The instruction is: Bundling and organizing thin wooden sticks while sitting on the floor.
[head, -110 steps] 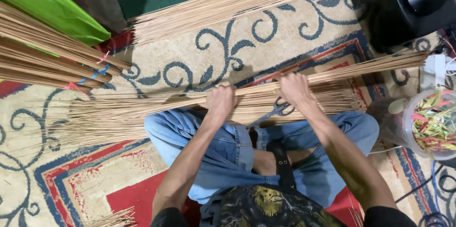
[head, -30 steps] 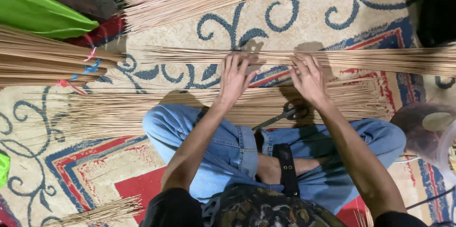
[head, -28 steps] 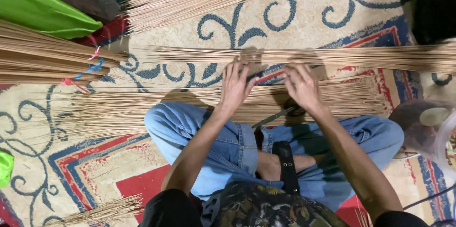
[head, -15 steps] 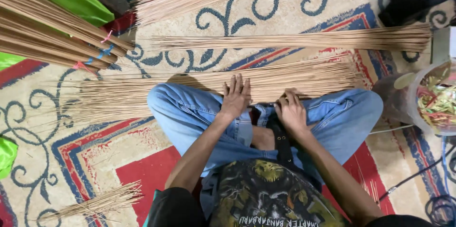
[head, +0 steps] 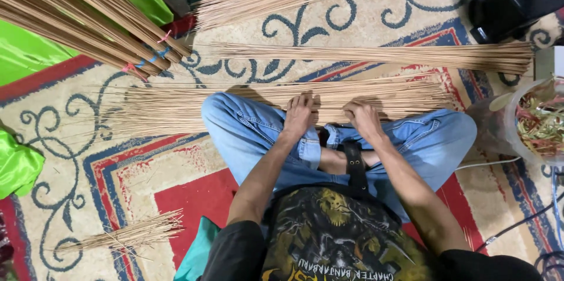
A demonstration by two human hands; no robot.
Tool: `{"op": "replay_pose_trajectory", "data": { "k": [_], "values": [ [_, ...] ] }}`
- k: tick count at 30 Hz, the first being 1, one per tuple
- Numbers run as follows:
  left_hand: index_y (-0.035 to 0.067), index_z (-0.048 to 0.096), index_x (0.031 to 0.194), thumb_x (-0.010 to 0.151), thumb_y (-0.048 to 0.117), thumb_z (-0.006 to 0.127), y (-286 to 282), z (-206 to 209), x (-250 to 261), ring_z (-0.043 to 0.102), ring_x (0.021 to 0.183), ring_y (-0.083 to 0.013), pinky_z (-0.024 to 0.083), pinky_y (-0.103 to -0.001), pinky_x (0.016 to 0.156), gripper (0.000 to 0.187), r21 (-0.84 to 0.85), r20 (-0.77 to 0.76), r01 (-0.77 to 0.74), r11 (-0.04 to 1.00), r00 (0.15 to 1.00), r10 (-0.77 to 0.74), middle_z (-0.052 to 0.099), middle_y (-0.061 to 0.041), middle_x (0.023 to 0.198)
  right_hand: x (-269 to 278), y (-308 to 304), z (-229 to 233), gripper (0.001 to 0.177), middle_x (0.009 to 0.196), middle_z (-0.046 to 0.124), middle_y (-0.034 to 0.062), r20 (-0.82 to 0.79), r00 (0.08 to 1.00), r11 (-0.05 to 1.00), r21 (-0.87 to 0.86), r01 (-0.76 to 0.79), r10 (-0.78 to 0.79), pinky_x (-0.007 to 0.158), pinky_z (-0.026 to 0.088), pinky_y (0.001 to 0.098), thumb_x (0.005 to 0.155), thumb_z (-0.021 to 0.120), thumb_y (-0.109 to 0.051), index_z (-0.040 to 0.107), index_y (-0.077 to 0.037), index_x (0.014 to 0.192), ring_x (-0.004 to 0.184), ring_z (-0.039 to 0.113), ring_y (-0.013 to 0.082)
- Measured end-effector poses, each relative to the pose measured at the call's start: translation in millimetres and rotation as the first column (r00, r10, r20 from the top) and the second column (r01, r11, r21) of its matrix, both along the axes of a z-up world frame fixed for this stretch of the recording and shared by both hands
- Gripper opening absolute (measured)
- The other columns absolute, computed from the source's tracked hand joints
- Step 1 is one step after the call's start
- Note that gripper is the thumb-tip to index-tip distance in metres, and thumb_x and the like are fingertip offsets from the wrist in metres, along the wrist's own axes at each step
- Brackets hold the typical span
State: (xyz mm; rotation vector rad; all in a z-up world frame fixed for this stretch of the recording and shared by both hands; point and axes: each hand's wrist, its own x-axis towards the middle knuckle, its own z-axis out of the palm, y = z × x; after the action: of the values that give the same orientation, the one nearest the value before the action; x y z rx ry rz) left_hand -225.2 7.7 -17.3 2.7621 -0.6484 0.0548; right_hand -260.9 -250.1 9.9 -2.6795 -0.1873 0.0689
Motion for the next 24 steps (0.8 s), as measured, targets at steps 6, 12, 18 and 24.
{"op": "replay_pose_trajectory", "data": {
  "k": [6, 12, 18, 24],
  "values": [
    [0.019, 0.069, 0.114, 0.086, 0.035, 0.078, 5, 50, -1, 0.060, 0.115, -0.0256, 0.041, -0.051, 0.113, 0.034, -0.143, -0.094, -0.032, 0.989, 0.995, 0.019, 0.062, -0.005, 0.112, 12, -2, 72, 0.017, 0.092, 0.079, 0.0085, 0.055, 0.998, 0.954, 0.300, -0.023, 0.007, 0.087, 0.058, 0.0478, 0.080, 0.087, -0.015, 0.078, -0.016, 0.094, 0.099, 0.073, 0.0351],
    [0.024, 0.071, 0.099, 0.103, 0.042, 0.061, 13, 25, 23, 0.069, 0.101, -0.0188, 0.042, -0.045, 0.111, 0.020, -0.390, -0.035, -0.042, 0.920, 0.999, 0.031, 0.068, 0.003, 0.092, 22, -13, 74, 0.012, 0.100, 0.077, 0.0101, 0.014, 1.000, 0.946, 0.323, 0.015, -0.020, 0.090, 0.055, 0.0510, 0.095, 0.073, -0.019, 0.075, -0.016, 0.106, 0.105, 0.071, 0.0367],
    [0.019, 0.070, 0.100, 0.101, 0.032, 0.063, 14, 52, 16, 0.070, 0.093, -0.0305, 0.055, -0.049, 0.091, 0.015, -0.422, -0.120, -0.032, 0.906, 0.993, -0.021, 0.065, -0.005, 0.091, 20, -13, 70, 0.014, 0.088, 0.074, 0.0128, 0.062, 0.998, 0.973, 0.229, -0.015, 0.001, 0.081, 0.055, 0.0499, 0.092, 0.074, -0.025, 0.073, -0.013, 0.098, 0.095, 0.071, 0.0376],
    [0.018, 0.067, 0.097, 0.103, 0.040, 0.059, 13, 85, 10, 0.069, 0.090, -0.0334, 0.057, -0.047, 0.084, 0.024, -0.398, -0.175, 0.029, 0.917, 0.979, -0.107, 0.061, -0.007, 0.088, 17, 31, 114, 0.015, 0.082, 0.068, 0.0079, 0.210, 0.949, 0.972, -0.047, -0.231, 0.235, 0.077, 0.053, 0.0464, 0.097, 0.067, -0.029, 0.072, -0.015, 0.095, 0.092, 0.071, 0.0327]
  ]
}}
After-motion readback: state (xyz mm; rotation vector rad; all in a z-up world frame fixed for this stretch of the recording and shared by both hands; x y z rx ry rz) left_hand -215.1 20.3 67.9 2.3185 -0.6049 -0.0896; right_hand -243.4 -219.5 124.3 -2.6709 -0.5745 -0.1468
